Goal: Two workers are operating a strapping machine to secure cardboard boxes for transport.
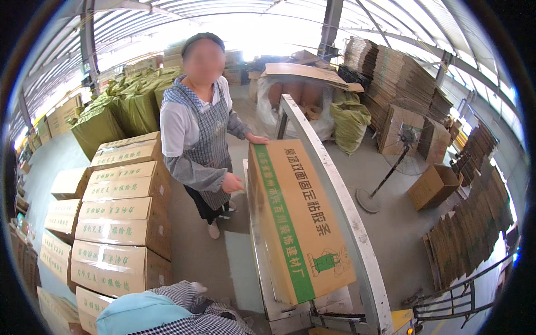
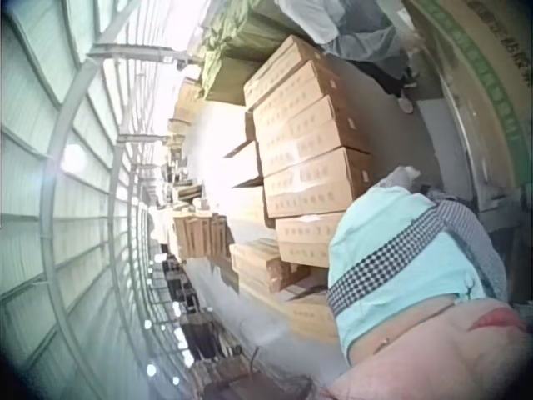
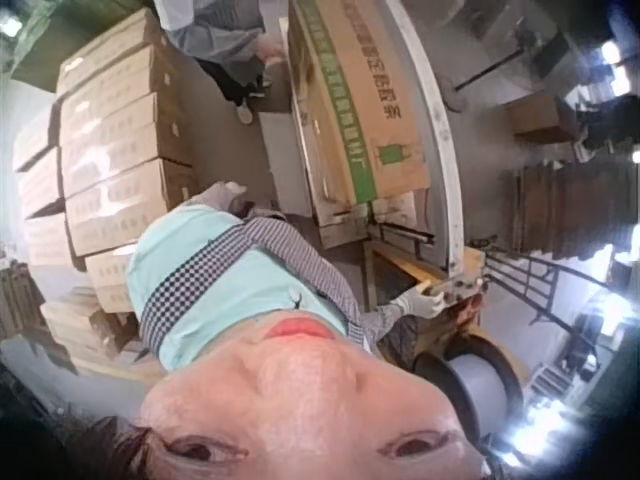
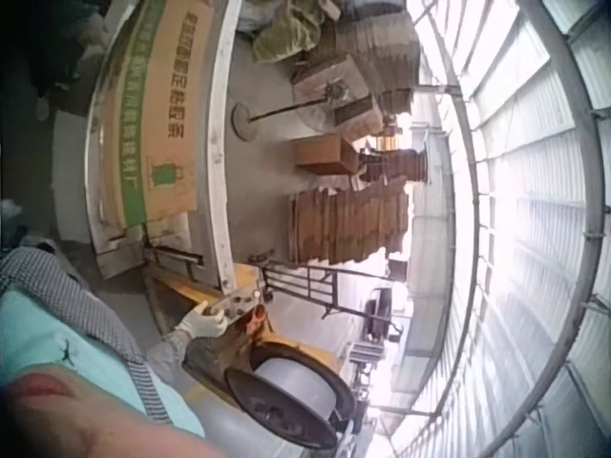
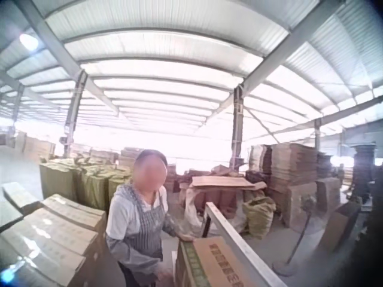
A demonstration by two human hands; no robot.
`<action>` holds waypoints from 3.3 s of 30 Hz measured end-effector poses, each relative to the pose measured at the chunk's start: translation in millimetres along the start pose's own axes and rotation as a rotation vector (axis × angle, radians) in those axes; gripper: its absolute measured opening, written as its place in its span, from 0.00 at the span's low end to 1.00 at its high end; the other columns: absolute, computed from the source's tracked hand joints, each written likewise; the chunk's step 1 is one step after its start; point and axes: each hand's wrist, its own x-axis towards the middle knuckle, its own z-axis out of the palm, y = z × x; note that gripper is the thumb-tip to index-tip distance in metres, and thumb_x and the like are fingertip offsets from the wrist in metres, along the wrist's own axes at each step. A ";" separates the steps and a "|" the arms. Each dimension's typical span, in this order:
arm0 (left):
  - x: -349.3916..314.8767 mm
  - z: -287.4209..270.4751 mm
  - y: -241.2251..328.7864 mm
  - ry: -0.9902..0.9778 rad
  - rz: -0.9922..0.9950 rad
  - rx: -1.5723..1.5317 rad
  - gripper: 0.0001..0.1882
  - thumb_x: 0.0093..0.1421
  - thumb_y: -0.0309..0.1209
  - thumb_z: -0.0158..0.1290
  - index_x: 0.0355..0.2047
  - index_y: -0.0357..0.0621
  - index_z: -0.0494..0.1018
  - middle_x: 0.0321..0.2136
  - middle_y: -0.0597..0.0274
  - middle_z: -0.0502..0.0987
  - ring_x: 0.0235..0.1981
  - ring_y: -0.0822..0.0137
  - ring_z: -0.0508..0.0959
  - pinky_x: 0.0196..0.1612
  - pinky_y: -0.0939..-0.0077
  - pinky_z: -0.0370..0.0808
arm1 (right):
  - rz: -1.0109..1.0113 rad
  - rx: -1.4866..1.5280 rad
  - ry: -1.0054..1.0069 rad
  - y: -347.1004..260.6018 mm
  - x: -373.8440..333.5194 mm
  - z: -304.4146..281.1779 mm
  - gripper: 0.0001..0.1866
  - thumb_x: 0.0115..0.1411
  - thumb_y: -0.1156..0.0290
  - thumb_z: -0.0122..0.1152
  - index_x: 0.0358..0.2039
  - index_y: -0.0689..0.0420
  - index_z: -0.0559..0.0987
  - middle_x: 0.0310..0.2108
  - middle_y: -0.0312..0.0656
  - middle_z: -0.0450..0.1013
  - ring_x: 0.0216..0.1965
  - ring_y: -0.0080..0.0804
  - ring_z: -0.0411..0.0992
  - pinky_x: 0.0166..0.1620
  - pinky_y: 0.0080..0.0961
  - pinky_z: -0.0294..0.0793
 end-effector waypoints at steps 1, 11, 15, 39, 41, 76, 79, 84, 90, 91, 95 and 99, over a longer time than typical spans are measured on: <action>2.7 54.4 -148.6 0.500 0.204 -0.182 0.24 0.66 0.45 0.41 0.55 0.47 0.71 0.54 0.54 0.74 0.57 0.57 0.71 0.60 0.63 0.66 | 0.019 0.152 -0.050 -28.2 8.1 12.6 0.28 0.48 0.52 0.71 0.40 0.62 0.77 0.38 0.55 0.74 0.39 0.56 0.73 0.43 0.51 0.72; -20.8 10.9 -63.6 -0.064 0.119 0.283 0.25 0.64 0.48 0.44 0.54 0.46 0.73 0.54 0.49 0.74 0.54 0.53 0.75 0.56 0.63 0.70 | 0.043 0.118 0.014 -20.2 20.8 9.8 0.30 0.46 0.47 0.70 0.38 0.62 0.78 0.35 0.54 0.75 0.36 0.55 0.73 0.39 0.51 0.73; -48.4 -39.7 90.4 0.035 0.202 -0.182 0.28 0.62 0.49 0.45 0.57 0.48 0.71 0.55 0.49 0.72 0.57 0.53 0.71 0.60 0.62 0.66 | 0.064 0.052 0.034 -1.6 16.1 5.3 0.31 0.45 0.47 0.70 0.38 0.62 0.78 0.33 0.54 0.75 0.34 0.55 0.73 0.38 0.51 0.73; -299.7 -69.0 409.1 -0.107 1.648 -0.536 0.23 0.66 0.26 0.49 0.61 0.39 0.65 0.33 0.61 0.77 0.37 0.66 0.78 0.42 0.73 0.74 | 0.154 0.069 -0.210 29.0 -20.3 48.8 0.29 0.53 0.60 0.66 0.53 0.60 0.72 0.49 0.55 0.69 0.49 0.54 0.68 0.52 0.47 0.68; -278.0 -64.1 387.1 -0.538 1.160 -0.526 0.20 0.67 0.28 0.48 0.60 0.42 0.67 0.44 0.65 0.78 0.46 0.73 0.76 0.52 0.78 0.71 | 0.159 0.060 -0.203 45.4 -33.9 64.2 0.30 0.53 0.60 0.66 0.54 0.60 0.71 0.50 0.55 0.69 0.50 0.53 0.68 0.52 0.48 0.67; 110.3 -397.8 323.7 0.759 0.777 0.449 0.29 0.49 0.51 0.58 0.39 0.35 0.74 0.38 0.47 0.73 0.43 0.49 0.75 0.44 0.53 0.71 | 0.120 -0.010 -0.071 -260.1 -6.2 72.1 0.34 0.63 0.41 0.48 0.45 0.65 0.75 0.45 0.62 0.71 0.47 0.62 0.69 0.51 0.56 0.68; 152.3 -443.9 339.5 0.640 0.473 0.499 0.42 0.53 0.58 0.52 0.55 0.34 0.67 0.58 0.41 0.63 0.64 0.47 0.59 0.65 0.53 0.51 | 0.325 -0.083 -0.508 -243.0 -70.5 115.9 0.33 0.65 0.54 0.52 0.61 0.65 0.63 0.63 0.57 0.57 0.64 0.52 0.56 0.66 0.46 0.58; 222.4 -429.9 376.0 0.555 0.591 0.579 0.48 0.58 0.60 0.47 0.68 0.38 0.50 0.69 0.43 0.43 0.71 0.45 0.42 0.70 0.48 0.37 | 0.282 0.074 -0.366 -269.6 -96.8 100.7 0.30 0.63 0.46 0.51 0.43 0.67 0.76 0.44 0.60 0.73 0.46 0.60 0.70 0.51 0.51 0.69; 277.5 -465.0 449.5 0.344 1.043 0.443 0.31 0.60 0.40 0.50 0.64 0.53 0.61 0.68 0.55 0.54 0.69 0.54 0.53 0.68 0.50 0.47 | 0.731 0.267 -1.172 -281.2 -169.6 84.3 0.26 0.63 0.52 0.54 0.47 0.65 0.75 0.48 0.57 0.72 0.50 0.54 0.69 0.55 0.44 0.67; 279.9 -469.7 460.5 0.413 1.064 0.428 0.28 0.59 0.35 0.51 0.62 0.52 0.64 0.66 0.55 0.57 0.68 0.56 0.56 0.68 0.51 0.49 | 0.807 0.307 -1.303 -284.4 -178.0 79.3 0.26 0.62 0.52 0.54 0.48 0.64 0.75 0.49 0.56 0.72 0.52 0.53 0.69 0.56 0.43 0.67; 323.0 -491.4 472.3 0.641 1.059 0.722 0.27 0.55 0.28 0.50 0.58 0.52 0.69 0.61 0.57 0.65 0.64 0.56 0.62 0.66 0.50 0.54 | 1.012 0.469 -1.603 -312.9 -191.7 69.5 0.26 0.62 0.54 0.55 0.52 0.62 0.75 0.53 0.54 0.71 0.56 0.49 0.68 0.59 0.39 0.64; 309.3 -522.0 493.6 0.790 0.930 0.813 0.15 0.58 0.30 0.46 0.44 0.54 0.77 0.44 0.61 0.77 0.51 0.60 0.74 0.57 0.52 0.63 | 0.954 0.634 -1.481 -338.4 -189.8 63.2 0.28 0.64 0.49 0.51 0.51 0.60 0.76 0.51 0.51 0.74 0.55 0.46 0.70 0.59 0.33 0.65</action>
